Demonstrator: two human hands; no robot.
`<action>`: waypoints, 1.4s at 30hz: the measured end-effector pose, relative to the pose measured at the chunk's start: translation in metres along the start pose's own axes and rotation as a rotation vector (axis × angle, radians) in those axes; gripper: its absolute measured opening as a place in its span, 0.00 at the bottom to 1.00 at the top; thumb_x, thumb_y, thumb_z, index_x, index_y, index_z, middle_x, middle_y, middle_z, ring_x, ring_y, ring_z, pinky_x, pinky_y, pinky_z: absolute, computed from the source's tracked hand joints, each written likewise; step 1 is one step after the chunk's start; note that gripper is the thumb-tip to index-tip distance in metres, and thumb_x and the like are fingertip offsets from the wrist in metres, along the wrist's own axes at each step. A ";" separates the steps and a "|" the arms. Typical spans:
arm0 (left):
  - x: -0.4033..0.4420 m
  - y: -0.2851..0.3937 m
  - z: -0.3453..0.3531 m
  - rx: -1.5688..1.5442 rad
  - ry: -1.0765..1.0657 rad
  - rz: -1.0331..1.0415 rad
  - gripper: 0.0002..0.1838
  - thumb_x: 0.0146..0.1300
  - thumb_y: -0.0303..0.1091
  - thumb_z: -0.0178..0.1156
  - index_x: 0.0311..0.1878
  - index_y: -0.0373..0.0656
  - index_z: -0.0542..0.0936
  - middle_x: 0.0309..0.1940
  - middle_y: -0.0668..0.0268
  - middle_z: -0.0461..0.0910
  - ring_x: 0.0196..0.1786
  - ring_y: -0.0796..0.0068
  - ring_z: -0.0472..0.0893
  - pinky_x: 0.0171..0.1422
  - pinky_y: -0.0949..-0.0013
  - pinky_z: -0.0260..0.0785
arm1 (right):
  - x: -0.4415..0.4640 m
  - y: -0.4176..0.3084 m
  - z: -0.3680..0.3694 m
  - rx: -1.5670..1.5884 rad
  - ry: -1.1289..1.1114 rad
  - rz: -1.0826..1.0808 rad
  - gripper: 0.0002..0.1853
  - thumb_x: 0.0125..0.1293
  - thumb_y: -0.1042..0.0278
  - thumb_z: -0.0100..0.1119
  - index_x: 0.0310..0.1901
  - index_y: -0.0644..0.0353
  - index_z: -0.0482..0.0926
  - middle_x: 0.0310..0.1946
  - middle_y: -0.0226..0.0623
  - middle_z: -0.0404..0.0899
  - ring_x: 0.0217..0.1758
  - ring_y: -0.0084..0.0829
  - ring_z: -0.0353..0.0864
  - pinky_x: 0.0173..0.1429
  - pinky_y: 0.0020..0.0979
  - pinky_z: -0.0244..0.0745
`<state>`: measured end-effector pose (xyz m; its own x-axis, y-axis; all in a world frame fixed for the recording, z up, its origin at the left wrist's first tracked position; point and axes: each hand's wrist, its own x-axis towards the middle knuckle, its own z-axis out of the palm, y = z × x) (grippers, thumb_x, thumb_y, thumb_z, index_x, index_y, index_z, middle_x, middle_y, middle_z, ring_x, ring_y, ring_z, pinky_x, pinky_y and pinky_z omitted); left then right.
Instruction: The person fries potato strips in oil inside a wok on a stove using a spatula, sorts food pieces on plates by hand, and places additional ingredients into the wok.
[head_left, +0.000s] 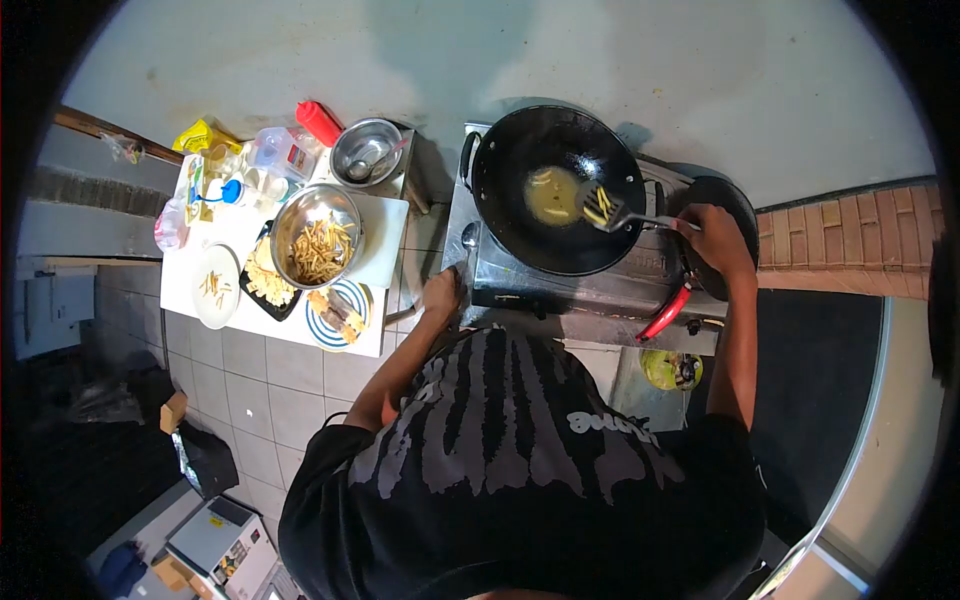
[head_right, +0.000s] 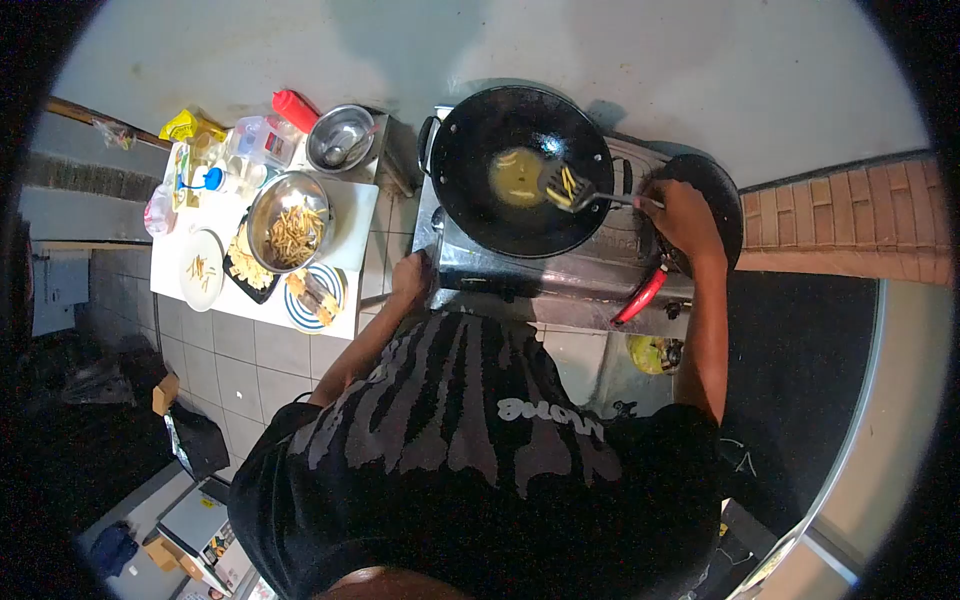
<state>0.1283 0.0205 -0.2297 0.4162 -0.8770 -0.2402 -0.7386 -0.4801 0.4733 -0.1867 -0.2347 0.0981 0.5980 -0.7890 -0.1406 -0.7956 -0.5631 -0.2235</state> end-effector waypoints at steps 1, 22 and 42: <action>-0.001 -0.001 0.000 -0.014 -0.001 0.004 0.14 0.54 0.40 0.64 0.38 0.40 0.77 0.32 0.48 0.82 0.37 0.47 0.82 0.42 0.50 0.74 | 0.000 -0.001 -0.002 0.001 0.001 0.003 0.14 0.60 0.60 0.63 0.34 0.66 0.82 0.28 0.50 0.81 0.36 0.50 0.82 0.43 0.43 0.74; 0.000 0.003 -0.012 -0.097 -0.143 -0.016 0.15 0.55 0.41 0.62 0.41 0.40 0.77 0.36 0.46 0.81 0.43 0.46 0.81 0.47 0.49 0.73 | 0.042 -0.096 0.036 -0.375 -0.204 0.211 0.12 0.56 0.65 0.61 0.39 0.64 0.82 0.41 0.52 0.82 0.46 0.50 0.82 0.50 0.44 0.78; 0.015 -0.017 0.003 -0.060 -0.300 -0.016 0.24 0.56 0.47 0.64 0.48 0.40 0.74 0.43 0.45 0.79 0.48 0.47 0.79 0.53 0.51 0.71 | 0.021 -0.074 0.120 -0.117 0.186 0.234 0.20 0.61 0.52 0.60 0.27 0.64 0.79 0.27 0.53 0.80 0.32 0.53 0.82 0.38 0.48 0.77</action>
<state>0.1451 0.0158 -0.2440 0.2458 -0.8403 -0.4832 -0.6966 -0.4998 0.5147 -0.1039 -0.1807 -0.0038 0.3778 -0.9259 0.0060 -0.9217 -0.3767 -0.0920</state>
